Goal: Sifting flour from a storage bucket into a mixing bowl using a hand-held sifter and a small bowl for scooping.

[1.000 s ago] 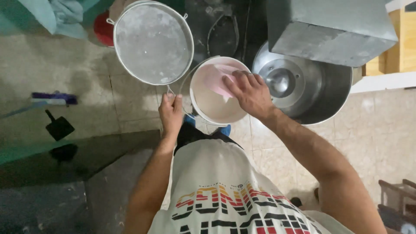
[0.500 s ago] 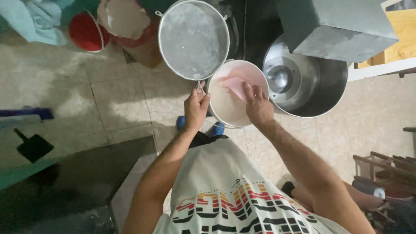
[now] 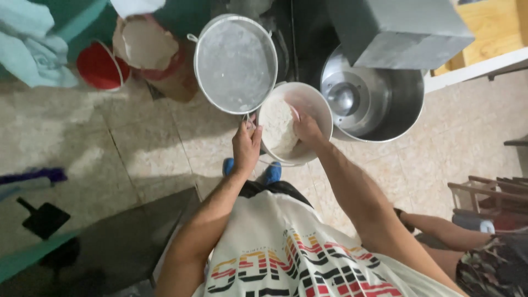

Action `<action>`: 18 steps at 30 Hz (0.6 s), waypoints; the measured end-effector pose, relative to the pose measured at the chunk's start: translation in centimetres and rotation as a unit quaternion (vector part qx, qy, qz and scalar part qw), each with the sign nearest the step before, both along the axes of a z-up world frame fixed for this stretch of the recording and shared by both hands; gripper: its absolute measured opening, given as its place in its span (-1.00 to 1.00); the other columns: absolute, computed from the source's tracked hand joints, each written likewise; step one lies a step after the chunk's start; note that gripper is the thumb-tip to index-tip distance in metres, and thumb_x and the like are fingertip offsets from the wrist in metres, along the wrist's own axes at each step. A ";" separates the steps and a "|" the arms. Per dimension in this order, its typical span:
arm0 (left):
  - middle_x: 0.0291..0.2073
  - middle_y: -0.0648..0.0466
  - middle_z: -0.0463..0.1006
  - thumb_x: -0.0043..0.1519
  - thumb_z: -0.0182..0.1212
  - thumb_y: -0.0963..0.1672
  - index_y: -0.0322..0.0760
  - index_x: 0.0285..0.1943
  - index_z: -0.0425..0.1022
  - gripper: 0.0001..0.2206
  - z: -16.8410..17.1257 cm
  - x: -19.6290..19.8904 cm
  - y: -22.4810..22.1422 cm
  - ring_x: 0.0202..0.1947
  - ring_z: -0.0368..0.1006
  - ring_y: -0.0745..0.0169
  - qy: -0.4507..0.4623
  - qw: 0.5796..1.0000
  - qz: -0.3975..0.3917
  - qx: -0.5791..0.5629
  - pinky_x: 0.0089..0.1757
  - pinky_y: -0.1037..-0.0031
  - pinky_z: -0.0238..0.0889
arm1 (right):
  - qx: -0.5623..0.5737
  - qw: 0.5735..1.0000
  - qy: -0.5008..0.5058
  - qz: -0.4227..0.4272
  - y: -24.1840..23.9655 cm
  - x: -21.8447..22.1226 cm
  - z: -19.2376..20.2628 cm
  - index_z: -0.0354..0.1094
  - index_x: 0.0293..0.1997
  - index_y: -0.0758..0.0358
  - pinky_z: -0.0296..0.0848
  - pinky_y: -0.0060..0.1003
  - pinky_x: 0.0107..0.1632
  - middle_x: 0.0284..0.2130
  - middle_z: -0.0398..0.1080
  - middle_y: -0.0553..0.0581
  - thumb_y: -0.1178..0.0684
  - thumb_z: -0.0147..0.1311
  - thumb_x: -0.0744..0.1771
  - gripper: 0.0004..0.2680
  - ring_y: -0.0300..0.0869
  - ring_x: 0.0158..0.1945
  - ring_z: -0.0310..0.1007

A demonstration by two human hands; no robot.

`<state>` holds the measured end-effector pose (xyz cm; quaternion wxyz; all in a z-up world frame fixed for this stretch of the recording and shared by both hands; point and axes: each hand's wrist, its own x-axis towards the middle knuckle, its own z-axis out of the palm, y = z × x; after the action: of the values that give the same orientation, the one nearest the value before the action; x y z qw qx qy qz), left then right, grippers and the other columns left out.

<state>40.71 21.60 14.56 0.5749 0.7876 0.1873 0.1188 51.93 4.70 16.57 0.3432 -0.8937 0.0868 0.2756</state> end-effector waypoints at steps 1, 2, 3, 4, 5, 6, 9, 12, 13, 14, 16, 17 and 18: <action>-0.14 -0.21 0.64 0.33 0.21 -0.03 -0.30 0.11 0.48 -0.70 -0.5 0.0 -0.1 -0.03 0.57 -0.27 0.005 1.000 0.001 0.001 -0.04 0.02 0.46 | 0.006 1.000 0.005 0.007 0.3 -0.1 2.3 0.20 0.43 0.01 0.22 0.22 0.34 0.31 0.27 0.31 -0.25 -0.30 0.44 -0.59 0.17 0.40 0.21; -0.12 -0.19 0.64 0.32 0.21 -0.03 -0.26 0.12 0.48 -0.70 -1.1 -0.2 -0.1 -0.02 0.57 -0.23 0.014 1.000 -0.003 0.002 -0.03 0.04 0.45 | 0.013 1.000 0.013 0.011 0.6 -0.7 4.4 0.21 0.43 0.06 0.21 0.25 0.33 0.29 0.28 0.34 -0.26 -0.28 0.46 -0.59 0.23 0.38 0.22; -0.12 -0.19 0.64 0.32 0.21 -0.03 -0.26 0.12 0.48 -0.70 -1.0 0.6 0.2 -0.02 0.57 -0.23 0.009 1.000 -0.007 0.005 -0.03 0.04 0.45 | 0.016 1.000 0.007 0.007 -0.7 0.7 2.9 0.21 0.43 0.06 0.21 0.25 0.33 0.29 0.28 0.34 -0.26 -0.28 0.46 -0.59 0.23 0.38 0.22; -0.13 -0.21 0.64 0.32 0.21 -0.03 -0.28 0.12 0.48 -0.70 -1.0 0.4 0.1 -0.02 0.56 -0.25 0.010 1.000 -0.009 0.009 -0.03 0.04 0.45 | -0.005 1.000 -0.013 -0.004 -2.2 1.2 1.2 0.28 0.37 0.09 0.33 0.15 0.23 0.16 0.38 0.30 -0.10 -0.22 0.44 -0.66 0.15 0.27 0.35; -0.13 -0.23 0.63 0.32 0.20 -0.04 -0.30 0.11 0.48 -0.70 -1.1 0.2 0.0 -0.02 0.56 -0.27 0.012 1.000 -0.010 0.012 -0.04 0.03 0.44 | -0.026 0.999 -0.033 -0.015 -3.7 1.7 -0.6 0.34 0.31 0.12 0.44 0.05 0.13 0.04 0.47 0.25 0.06 -0.17 0.42 -0.70 0.07 0.16 0.48; -0.13 -0.23 0.63 0.32 0.20 -0.04 -0.30 0.11 0.48 -0.70 -0.7 -0.1 0.2 -0.02 0.56 -0.27 0.015 1.000 -0.015 0.013 -0.04 0.03 0.44 | -0.025 0.999 -0.029 -0.020 -4.2 1.9 -2.3 0.34 0.31 0.12 0.44 0.05 0.13 0.04 0.47 0.25 0.06 -0.17 0.42 -0.70 0.07 0.16 0.48; -0.16 -0.31 0.62 0.32 0.22 -0.07 -0.42 0.01 0.46 -0.73 0.0 0.6 0.4 -0.05 0.54 -0.40 -0.006 1.000 -0.012 -0.004 -0.04 -0.07 0.41 | 0.056 0.996 -0.048 0.041 -4.7 2.6 -3.3 0.48 -0.10 0.11 0.31 -0.19 -0.37 -0.46 0.37 0.00 0.04 -0.01 0.36 -0.86 -0.22 -0.43 0.33; -0.11 -0.28 0.61 0.31 0.22 -0.06 -0.38 0.11 0.48 -0.69 -1.1 0.7 0.9 -0.01 0.53 -0.36 0.028 0.999 -0.041 0.007 0.00 -0.02 0.40 | -0.011 0.999 -0.035 0.008 -2.7 0.8 1.8 0.20 0.44 0.13 0.40 0.05 0.21 0.21 0.38 0.31 0.16 -0.15 0.41 -0.63 0.08 0.29 0.38; -0.10 -0.25 0.62 0.31 0.22 -0.06 -0.36 0.13 0.49 -0.69 -1.6 0.9 1.1 0.00 0.53 -0.32 0.023 0.999 -0.047 0.015 -0.01 0.01 0.41 | -0.008 1.000 -0.024 0.004 -2.5 0.8 2.7 0.22 0.40 0.22 0.43 0.08 0.18 0.16 0.39 0.35 0.14 -0.17 0.41 -0.66 0.13 0.25 0.40; -0.08 -0.22 0.62 0.31 0.23 -0.06 -0.33 0.16 0.50 -0.68 -2.1 1.1 1.2 0.01 0.54 -0.28 0.017 0.998 -0.053 0.022 -0.01 0.05 0.41 | -0.005 1.000 -0.014 0.000 -2.3 0.8 3.7 0.23 0.37 0.32 0.45 0.10 0.14 0.11 0.40 0.40 0.13 -0.19 0.41 -0.67 0.17 0.22 0.42; -0.08 -0.22 0.61 0.31 0.23 -0.05 -0.33 0.16 0.50 -0.67 -2.9 0.8 1.3 0.01 0.53 -0.30 0.027 0.998 -0.060 0.018 0.00 0.04 0.40 | -0.003 1.000 -0.018 0.005 -3.6 0.3 2.1 0.27 0.33 0.33 0.46 0.08 0.06 0.02 0.43 0.38 0.13 -0.17 0.40 -0.67 0.14 0.12 0.47; -0.08 -0.23 0.60 0.30 0.23 -0.05 -0.34 0.15 0.50 -0.66 -3.2 1.3 1.5 0.01 0.52 -0.32 0.035 0.997 -0.064 0.014 0.01 0.03 0.39 | -0.003 1.000 -0.024 0.013 -4.1 0.7 1.4 0.31 0.30 0.35 0.48 0.06 -0.02 -0.08 0.45 0.36 0.13 -0.15 0.39 -0.68 0.11 0.03 0.52; -0.08 -0.23 0.60 0.30 0.23 -0.05 -0.34 0.15 0.50 -0.66 -2.9 1.3 1.7 0.01 0.52 -0.32 0.035 0.997 -0.068 0.017 0.01 0.03 0.39 | -0.001 1.000 -0.025 0.009 -4.5 0.4 1.4 0.31 0.30 0.35 0.48 0.06 -0.02 -0.08 0.45 0.36 0.13 -0.15 0.39 -0.68 0.11 0.03 0.52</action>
<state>42.06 23.30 11.64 0.5615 0.8116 0.1515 0.0554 52.31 0.16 17.97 0.3420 -0.9012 0.0705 0.2566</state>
